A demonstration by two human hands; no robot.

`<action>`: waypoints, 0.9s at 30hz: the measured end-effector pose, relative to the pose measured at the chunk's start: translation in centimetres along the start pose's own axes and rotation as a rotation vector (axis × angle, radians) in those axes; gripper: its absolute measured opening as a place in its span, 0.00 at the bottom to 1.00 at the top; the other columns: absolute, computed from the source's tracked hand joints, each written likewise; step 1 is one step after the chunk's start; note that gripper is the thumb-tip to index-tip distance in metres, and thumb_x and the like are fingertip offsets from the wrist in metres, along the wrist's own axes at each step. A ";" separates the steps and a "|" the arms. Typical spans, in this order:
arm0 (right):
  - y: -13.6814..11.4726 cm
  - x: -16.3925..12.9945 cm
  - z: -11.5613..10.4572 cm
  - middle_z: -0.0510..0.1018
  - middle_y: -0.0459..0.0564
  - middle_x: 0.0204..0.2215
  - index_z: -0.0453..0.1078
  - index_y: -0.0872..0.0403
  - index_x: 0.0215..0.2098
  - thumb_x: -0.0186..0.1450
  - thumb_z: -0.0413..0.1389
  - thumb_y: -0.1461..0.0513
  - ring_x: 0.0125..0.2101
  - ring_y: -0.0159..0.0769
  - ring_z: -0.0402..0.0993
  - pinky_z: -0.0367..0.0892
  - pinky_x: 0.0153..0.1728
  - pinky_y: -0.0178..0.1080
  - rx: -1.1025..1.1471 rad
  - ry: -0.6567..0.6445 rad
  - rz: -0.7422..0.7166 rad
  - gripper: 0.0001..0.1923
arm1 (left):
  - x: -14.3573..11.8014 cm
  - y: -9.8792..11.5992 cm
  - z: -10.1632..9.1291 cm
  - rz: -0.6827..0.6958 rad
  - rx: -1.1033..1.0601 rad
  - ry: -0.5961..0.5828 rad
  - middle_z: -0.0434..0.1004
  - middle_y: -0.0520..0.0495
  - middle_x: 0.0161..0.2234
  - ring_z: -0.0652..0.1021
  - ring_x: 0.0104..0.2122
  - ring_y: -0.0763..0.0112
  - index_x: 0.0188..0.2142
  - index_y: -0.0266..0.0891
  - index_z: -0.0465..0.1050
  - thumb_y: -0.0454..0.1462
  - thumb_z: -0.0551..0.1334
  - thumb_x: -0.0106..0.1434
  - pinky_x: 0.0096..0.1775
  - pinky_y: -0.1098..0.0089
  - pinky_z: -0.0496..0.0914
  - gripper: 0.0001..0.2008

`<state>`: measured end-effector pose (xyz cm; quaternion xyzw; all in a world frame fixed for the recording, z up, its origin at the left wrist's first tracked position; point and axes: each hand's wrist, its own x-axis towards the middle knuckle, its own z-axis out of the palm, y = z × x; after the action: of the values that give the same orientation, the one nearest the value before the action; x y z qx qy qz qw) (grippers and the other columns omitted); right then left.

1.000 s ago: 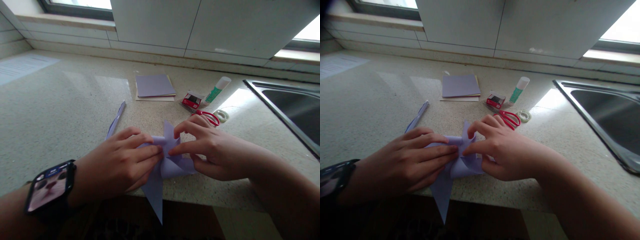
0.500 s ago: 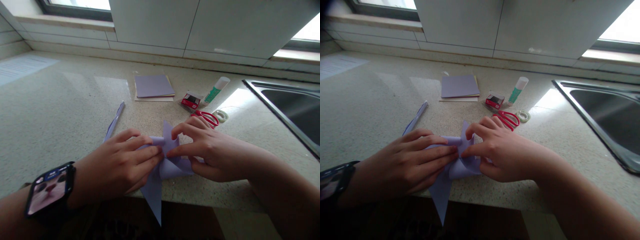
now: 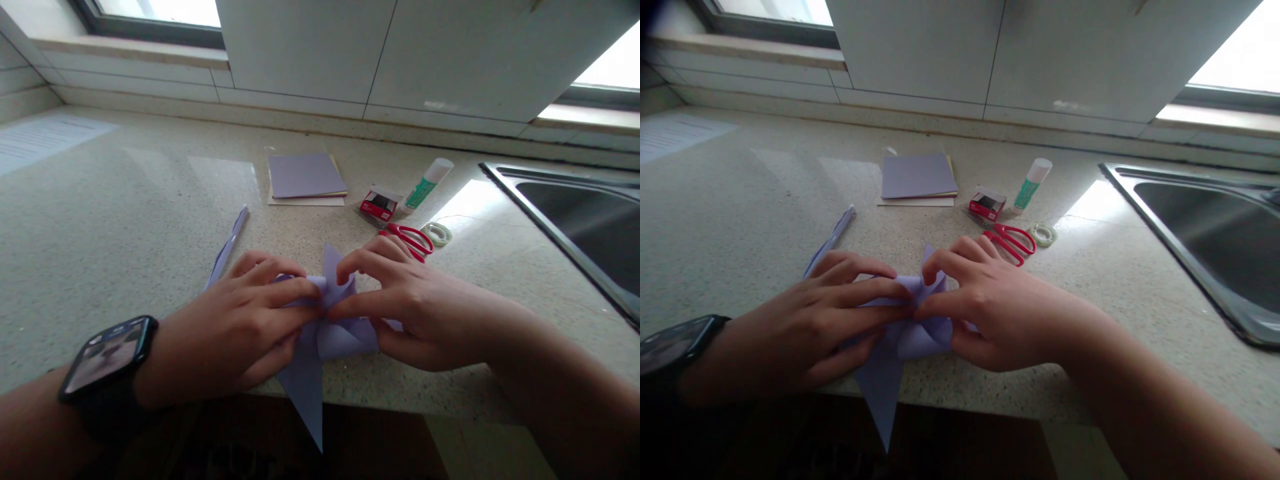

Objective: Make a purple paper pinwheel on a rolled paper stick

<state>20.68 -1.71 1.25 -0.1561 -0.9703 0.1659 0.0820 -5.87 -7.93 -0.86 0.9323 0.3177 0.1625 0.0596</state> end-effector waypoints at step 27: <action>0.0 0.5 -0.2 0.70 0.51 0.55 0.77 0.42 0.51 0.66 0.54 0.67 0.52 0.49 0.61 0.59 0.53 0.54 -0.010 -0.094 0.066 0.19 | -0.7 -0.7 -2.8 -0.480 -0.088 -0.148 0.79 0.49 0.43 0.79 0.39 0.63 0.52 0.44 0.72 0.40 0.59 0.69 0.42 0.64 0.71 0.13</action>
<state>20.25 -1.52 1.54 -0.1806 -0.9681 0.1708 0.0302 -7.78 -7.81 1.43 0.8360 0.5173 0.0887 0.1600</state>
